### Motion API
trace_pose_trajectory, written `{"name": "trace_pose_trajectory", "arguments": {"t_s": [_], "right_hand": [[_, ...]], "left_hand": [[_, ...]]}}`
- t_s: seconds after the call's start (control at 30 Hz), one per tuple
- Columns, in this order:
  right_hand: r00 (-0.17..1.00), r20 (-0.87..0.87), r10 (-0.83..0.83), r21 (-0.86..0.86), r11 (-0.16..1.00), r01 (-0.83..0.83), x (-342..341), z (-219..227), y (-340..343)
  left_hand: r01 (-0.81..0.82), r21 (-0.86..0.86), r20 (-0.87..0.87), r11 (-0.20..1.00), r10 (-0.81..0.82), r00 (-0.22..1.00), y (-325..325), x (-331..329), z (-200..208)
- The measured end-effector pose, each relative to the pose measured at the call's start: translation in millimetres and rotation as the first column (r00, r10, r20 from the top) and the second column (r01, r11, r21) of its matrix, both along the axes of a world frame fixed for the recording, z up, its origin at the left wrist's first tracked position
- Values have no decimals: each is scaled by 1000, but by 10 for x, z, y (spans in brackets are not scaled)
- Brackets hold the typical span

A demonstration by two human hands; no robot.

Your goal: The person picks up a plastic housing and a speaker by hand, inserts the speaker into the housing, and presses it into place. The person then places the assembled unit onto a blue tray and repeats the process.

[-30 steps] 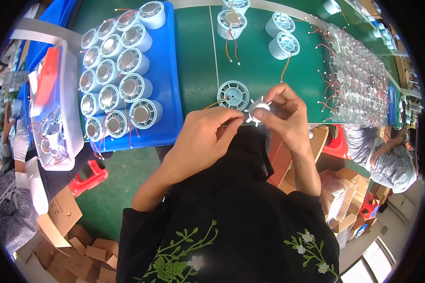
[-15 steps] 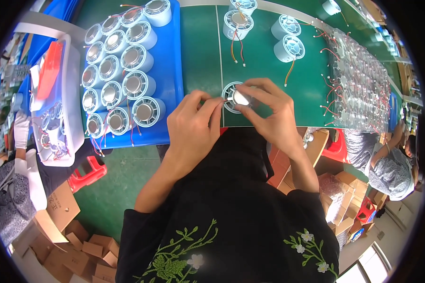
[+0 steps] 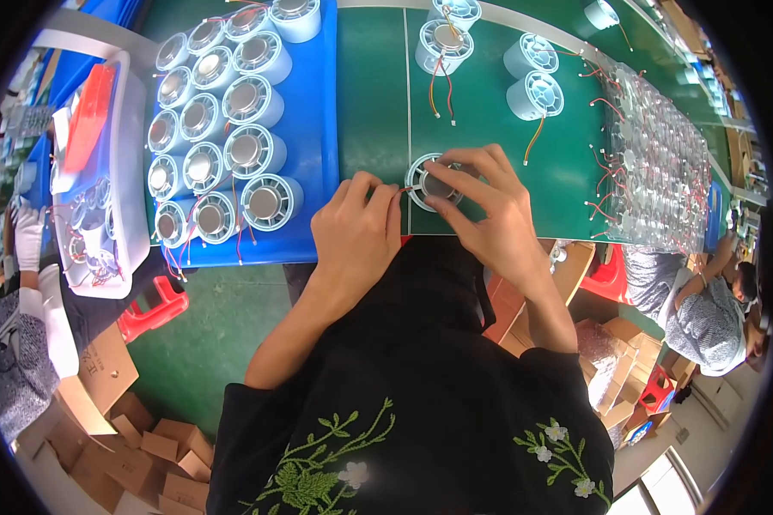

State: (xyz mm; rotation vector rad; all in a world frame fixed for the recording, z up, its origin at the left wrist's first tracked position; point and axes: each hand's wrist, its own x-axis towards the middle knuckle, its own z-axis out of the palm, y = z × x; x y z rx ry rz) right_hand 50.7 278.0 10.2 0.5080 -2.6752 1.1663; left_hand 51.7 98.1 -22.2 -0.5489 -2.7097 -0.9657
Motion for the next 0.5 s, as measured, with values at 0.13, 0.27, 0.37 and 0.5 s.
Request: {"name": "trace_pose_trajectory", "arguments": {"t_s": [0.13,0.27,0.37,0.5], "right_hand": [[1000,10,-2,19,1000,2,0,26,13],[995,96,-11,-94,995,20,3,-56,61],[942,333,-24,-318,938,136,-23,-107,76],[827,547,129,-547,803,237,-67,-253,123]], "left_hand": [[4,-52,42,999,-2,999,0,-3,4],[23,-62,54,998,-19,998,-59,-33,64],[4,-70,-43,998,-8,999,-42,-54,159],[3,-31,-169,1000,-8,985,19,-41,149]]}}
